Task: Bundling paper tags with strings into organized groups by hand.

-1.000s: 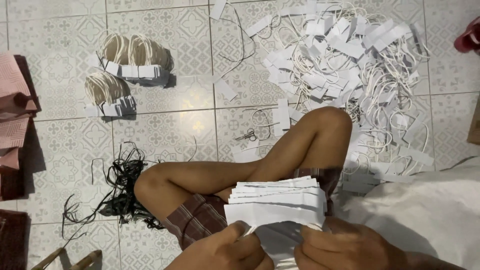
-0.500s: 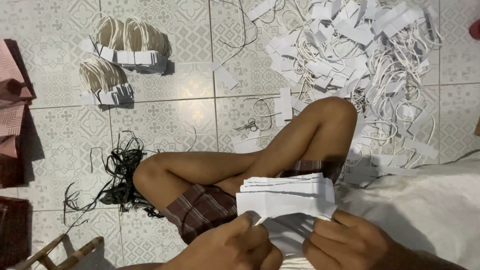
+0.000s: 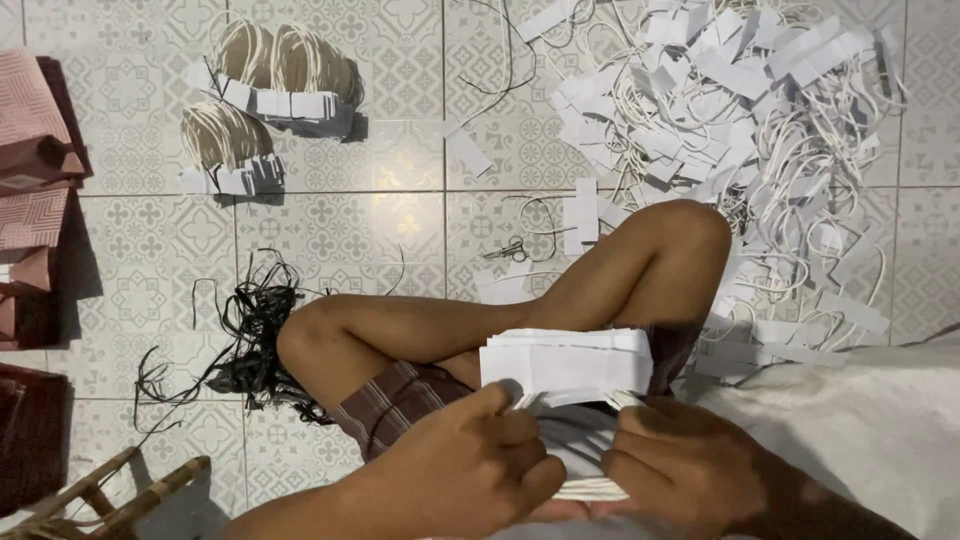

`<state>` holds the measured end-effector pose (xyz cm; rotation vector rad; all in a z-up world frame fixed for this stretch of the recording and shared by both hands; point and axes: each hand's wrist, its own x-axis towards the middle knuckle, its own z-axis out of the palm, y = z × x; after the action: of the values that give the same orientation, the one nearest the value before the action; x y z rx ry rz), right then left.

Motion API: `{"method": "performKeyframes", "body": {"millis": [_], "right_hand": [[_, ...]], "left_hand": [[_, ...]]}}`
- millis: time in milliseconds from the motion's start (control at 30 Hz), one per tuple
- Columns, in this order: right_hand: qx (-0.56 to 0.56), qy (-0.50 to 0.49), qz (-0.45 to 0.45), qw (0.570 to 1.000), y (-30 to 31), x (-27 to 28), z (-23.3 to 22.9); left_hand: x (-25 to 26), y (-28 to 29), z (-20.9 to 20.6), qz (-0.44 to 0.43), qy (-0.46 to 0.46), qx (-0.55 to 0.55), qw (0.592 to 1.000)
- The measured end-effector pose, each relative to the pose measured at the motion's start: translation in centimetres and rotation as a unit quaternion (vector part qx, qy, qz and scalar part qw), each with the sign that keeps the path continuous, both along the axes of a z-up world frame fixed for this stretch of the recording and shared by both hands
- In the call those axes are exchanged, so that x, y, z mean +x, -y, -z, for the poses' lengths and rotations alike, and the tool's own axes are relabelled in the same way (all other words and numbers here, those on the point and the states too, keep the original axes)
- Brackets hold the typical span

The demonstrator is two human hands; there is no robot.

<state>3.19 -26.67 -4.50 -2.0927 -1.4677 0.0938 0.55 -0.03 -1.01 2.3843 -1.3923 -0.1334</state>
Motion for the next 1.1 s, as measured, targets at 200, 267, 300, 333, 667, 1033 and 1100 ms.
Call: {"method": "performKeyframes", "body": {"millis": [200, 267, 300, 333, 667, 1033, 1100], "right_hand": [[0.041, -0.108, -0.054, 0.992, -0.3, 0.1, 3.5], [0.018, -0.238, -0.024, 0.971, -0.1, -0.1, 4.6], [0.018, -0.238, -0.026, 0.971, 0.2, -0.2, 5.4], [0.025, -0.293, -0.001, 0.956, 0.5, -0.3, 6.2], [0.441, -0.646, 0.328, 0.529, 2.5, -4.1, 16.7], [0.480, -0.615, 0.289, 0.554, -3.5, -3.1, 9.9], [0.473, -0.621, 0.315, 0.539, -3.7, -3.1, 10.2]], "left_hand": [[0.6, -0.1, 2.6, -0.064, -0.030, -0.151, 0.986], [0.9, -0.2, 2.7, -0.110, -0.106, -0.219, 0.964], [0.6, -0.4, 3.4, -0.112, -0.105, -0.219, 0.964], [0.3, -0.6, 4.1, -0.154, -0.108, -0.236, 0.954], [-4.3, 1.9, 19.0, -0.344, -0.314, -0.584, 0.664], [-3.1, 4.0, 16.4, -0.325, -0.349, -0.611, 0.632], [-3.0, 4.2, 16.1, -0.346, -0.322, -0.569, 0.673]]}}
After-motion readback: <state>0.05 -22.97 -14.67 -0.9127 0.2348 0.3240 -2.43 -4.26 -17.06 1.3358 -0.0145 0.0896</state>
